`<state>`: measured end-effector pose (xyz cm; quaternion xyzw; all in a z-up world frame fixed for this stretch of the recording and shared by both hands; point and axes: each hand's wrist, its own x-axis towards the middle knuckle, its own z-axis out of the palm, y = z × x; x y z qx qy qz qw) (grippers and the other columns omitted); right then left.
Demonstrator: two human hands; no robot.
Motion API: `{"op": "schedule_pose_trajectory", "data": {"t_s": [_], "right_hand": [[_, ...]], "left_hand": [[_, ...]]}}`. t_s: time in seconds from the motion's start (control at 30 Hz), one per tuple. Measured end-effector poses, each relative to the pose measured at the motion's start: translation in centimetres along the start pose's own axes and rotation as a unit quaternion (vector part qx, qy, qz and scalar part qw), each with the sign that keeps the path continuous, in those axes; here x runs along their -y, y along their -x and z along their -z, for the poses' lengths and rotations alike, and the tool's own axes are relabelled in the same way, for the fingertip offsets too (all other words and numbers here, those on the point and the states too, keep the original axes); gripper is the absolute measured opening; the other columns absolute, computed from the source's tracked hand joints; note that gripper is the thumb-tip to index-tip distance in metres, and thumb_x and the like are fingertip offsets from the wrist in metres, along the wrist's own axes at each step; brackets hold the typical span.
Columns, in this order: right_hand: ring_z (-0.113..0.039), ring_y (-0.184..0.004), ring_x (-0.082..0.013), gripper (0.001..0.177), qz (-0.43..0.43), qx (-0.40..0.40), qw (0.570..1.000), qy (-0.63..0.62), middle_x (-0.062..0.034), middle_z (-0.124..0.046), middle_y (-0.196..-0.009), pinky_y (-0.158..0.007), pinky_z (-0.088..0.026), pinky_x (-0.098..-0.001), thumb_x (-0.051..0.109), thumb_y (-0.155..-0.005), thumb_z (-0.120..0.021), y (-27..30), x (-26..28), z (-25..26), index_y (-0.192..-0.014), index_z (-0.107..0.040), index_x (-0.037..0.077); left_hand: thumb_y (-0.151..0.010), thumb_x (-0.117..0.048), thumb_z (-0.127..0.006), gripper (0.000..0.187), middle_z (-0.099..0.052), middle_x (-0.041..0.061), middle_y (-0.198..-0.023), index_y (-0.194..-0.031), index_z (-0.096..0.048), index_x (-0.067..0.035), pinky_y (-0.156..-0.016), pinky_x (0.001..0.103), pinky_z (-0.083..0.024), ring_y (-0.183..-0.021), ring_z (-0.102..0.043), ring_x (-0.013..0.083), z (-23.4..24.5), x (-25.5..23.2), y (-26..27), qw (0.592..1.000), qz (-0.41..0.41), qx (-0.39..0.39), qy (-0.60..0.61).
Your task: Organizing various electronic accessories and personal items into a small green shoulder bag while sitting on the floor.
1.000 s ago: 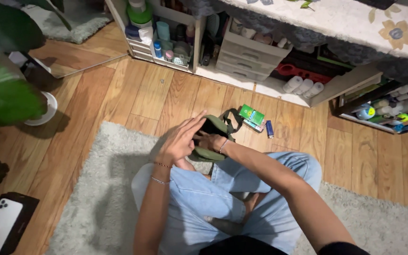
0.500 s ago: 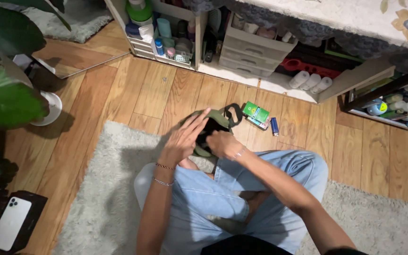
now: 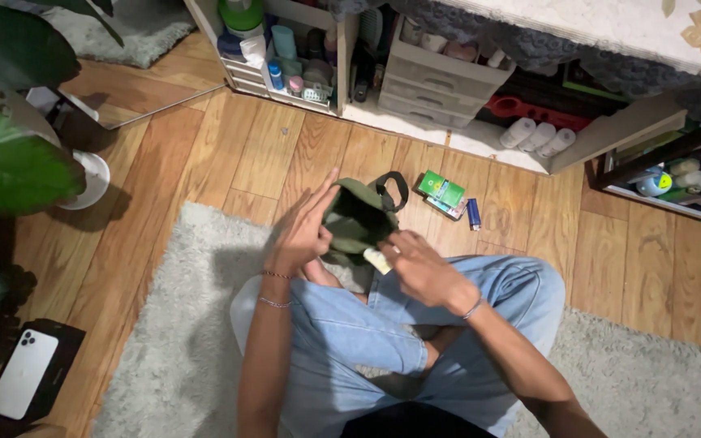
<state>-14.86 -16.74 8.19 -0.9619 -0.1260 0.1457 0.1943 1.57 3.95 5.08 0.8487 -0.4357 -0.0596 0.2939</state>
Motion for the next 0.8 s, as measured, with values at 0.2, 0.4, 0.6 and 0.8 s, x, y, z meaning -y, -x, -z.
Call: {"op": "schedule_pose_trajectory", "data": {"t_s": [0.2,0.4,0.6,0.8], "right_hand": [[-0.050,-0.128,-0.0392,0.061,-0.007,-0.068,0.997,0.025,-0.0226,-0.057,-0.126,-0.114,-0.032,-0.0576,0.004,-0.071,-0.067,2.5,-3.6,-0.7,-0.130,-0.056,-0.007],[-0.057,-0.120,-0.0391,0.043,-0.128,0.004,0.992,-0.008,-0.0200,-0.060,-0.124,-0.108,-0.043,-0.0517,0.010,-0.085,-0.060,2.4,-4.1,0.6,-0.127,-0.059,-0.001],[-0.059,-0.114,-0.0430,0.052,-0.113,-0.106,0.986,-0.057,-0.0243,-0.058,-0.125,-0.097,-0.050,-0.0467,0.004,-0.084,-0.060,-1.1,-2.0,2.4,-0.136,-0.054,-0.001],[-0.054,-0.121,-0.0441,0.060,-0.050,-0.236,0.964,-0.109,-0.0252,-0.053,-0.132,-0.097,-0.049,-0.0475,-0.003,-0.078,-0.060,-1.7,-3.1,2.3,-0.137,-0.050,-0.001]], "left_hand": [[-0.068,0.008,-0.053,0.089,-0.025,-0.001,-0.170,-0.155,-0.042,0.000,-0.109,0.040,-0.053,-0.146,-0.045,0.0370,-1.7,-0.9,-0.5,0.970,-0.098,-0.006,0.222],[-0.070,0.004,-0.059,0.082,-0.031,0.006,-0.170,-0.151,-0.044,0.000,-0.102,0.033,-0.055,-0.150,-0.044,0.0296,-4.0,-1.4,-0.4,0.952,-0.064,0.074,0.290],[-0.068,0.006,-0.061,0.081,-0.039,0.008,-0.166,-0.147,-0.049,-0.001,-0.116,0.038,-0.041,-0.147,-0.047,0.0291,-4.8,-0.1,-0.3,0.976,-0.106,0.007,0.192],[-0.083,-0.003,-0.052,0.063,-0.043,-0.003,-0.168,-0.140,-0.065,-0.026,-0.102,0.038,-0.053,-0.132,-0.060,0.0249,-2.2,-0.9,-0.3,0.980,0.118,0.058,0.150]]}}
